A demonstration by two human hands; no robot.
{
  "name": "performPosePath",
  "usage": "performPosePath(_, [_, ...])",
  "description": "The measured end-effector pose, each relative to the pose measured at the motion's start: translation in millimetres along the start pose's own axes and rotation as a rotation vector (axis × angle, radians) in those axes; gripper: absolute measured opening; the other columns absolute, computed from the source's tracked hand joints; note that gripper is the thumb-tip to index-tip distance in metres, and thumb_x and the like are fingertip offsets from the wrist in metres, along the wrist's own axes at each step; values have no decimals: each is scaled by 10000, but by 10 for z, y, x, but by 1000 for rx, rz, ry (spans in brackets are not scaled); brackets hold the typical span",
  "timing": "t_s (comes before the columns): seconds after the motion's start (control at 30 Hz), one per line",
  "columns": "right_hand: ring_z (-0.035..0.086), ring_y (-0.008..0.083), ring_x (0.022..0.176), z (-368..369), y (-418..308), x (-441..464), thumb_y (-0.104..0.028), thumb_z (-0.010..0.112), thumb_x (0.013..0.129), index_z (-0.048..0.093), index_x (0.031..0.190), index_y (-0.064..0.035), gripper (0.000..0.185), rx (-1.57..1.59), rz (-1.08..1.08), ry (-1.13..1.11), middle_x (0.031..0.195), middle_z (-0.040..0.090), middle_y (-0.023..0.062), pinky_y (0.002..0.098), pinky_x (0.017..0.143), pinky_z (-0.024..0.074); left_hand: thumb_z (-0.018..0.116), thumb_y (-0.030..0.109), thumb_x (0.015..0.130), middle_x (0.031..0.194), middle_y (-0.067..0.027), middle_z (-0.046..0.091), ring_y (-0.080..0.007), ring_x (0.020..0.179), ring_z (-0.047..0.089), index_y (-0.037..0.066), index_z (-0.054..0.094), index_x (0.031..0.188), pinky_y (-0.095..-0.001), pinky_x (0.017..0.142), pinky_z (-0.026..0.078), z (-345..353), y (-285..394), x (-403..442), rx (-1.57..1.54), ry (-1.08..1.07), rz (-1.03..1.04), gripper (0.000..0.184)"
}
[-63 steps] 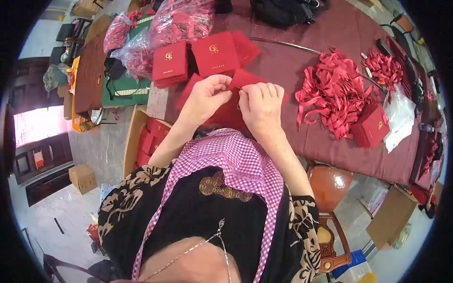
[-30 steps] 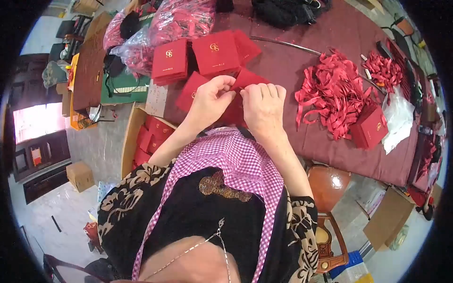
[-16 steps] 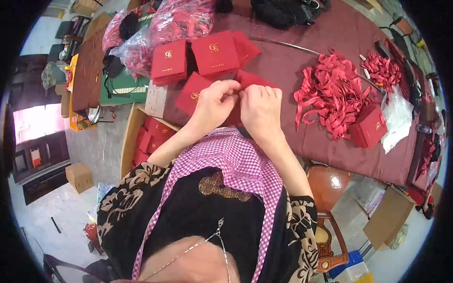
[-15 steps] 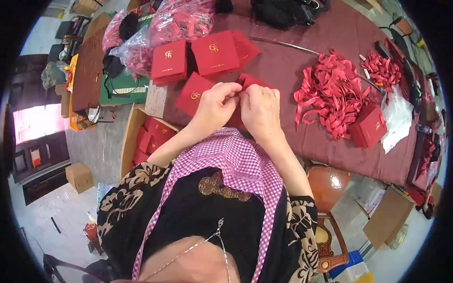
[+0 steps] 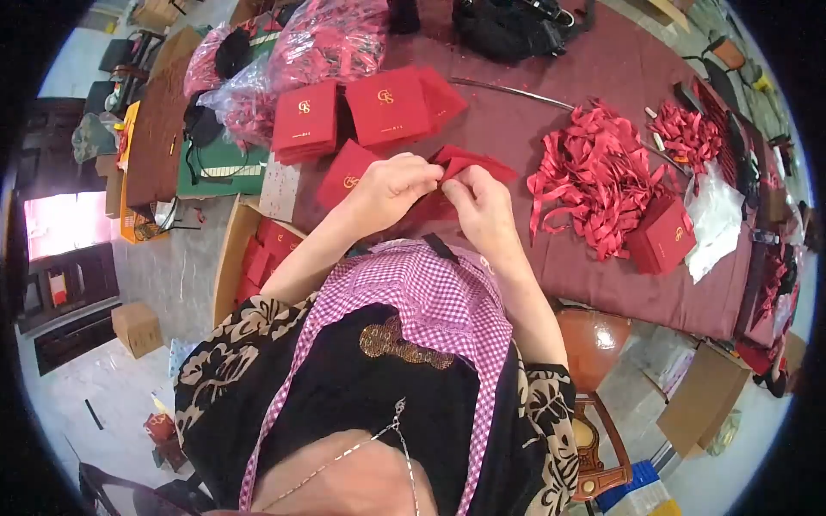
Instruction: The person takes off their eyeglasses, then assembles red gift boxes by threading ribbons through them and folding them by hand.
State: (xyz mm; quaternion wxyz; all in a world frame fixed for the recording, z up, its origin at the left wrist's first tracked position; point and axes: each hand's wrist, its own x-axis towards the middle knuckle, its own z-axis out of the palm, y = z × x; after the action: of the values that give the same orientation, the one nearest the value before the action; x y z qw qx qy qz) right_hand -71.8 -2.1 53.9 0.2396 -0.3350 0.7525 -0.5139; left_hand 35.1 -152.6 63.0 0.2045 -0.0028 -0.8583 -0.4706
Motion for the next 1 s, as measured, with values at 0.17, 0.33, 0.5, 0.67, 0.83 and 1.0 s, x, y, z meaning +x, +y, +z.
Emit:
performPosePath(0.17, [534, 90, 644, -25, 79, -28, -97, 622, 847, 587, 838, 43, 145, 174, 37, -16, 671, 608, 65, 272, 582, 450, 585, 35, 800, 785, -131, 585, -303, 774, 564, 5, 613, 942, -386, 707, 452, 18, -40, 65, 49, -23, 71, 147])
performPosePath(0.33, [591, 180, 632, -133, -87, -38, -109, 642, 830, 601, 814, 28, 143, -42, 25, -39, 704, 630, 120, 308, 585, 462, 575, 10, 778, 776, -124, 577, -297, 770, 559, 10, 604, 877, -377, 720, 442, 48, -74, 81, 87, 5, 131, 103])
performPosePath(0.5, [559, 263, 912, -399, -396, 33, -59, 670, 732, 657, 942, -62, 210, -422, -499, 184, 934, 588, 106, 363, 804, 431, 603, 18, 725, 770, -120, 579, -297, 763, 560, -1, 592, 843, -383, 715, 440, 78, -98, 82, 100, -6, 194, 120])
performPosePath(0.67, [538, 281, 919, -409, -317, 121, -37, 634, 735, 623, 919, -78, 189, -457, -558, -181, 933, 551, 80, 386, 795, 425, 603, 21, 710, 779, -123, 589, -302, 766, 567, -1, 587, 824, -386, 722, 446, 94, -92, 88, 97, -91, 158, 118])
performPosePath(0.83, [538, 296, 876, -405, -311, 157, -34, 599, 757, 565, 854, -55, 105, -403, -508, -366, 864, 531, 102, 388, 774, 439, 584, 15, 716, 775, -128, 609, -308, 770, 585, 2, 596, 804, -389, 699, 466, 91, -94, 20, 4, -87, 42, 89])
performPosePath(1.0, [537, 301, 863, -384, -307, 204, -41, 594, 760, 562, 859, -53, 105, -404, -520, -366, 846, 526, 107, 390, 763, 442, 571, 31, 738, 759, -139, 622, -262, 734, 616, -5, 630, 813, -339, 655, 488, 83, -115, 5, -89, -35, -113, 102])
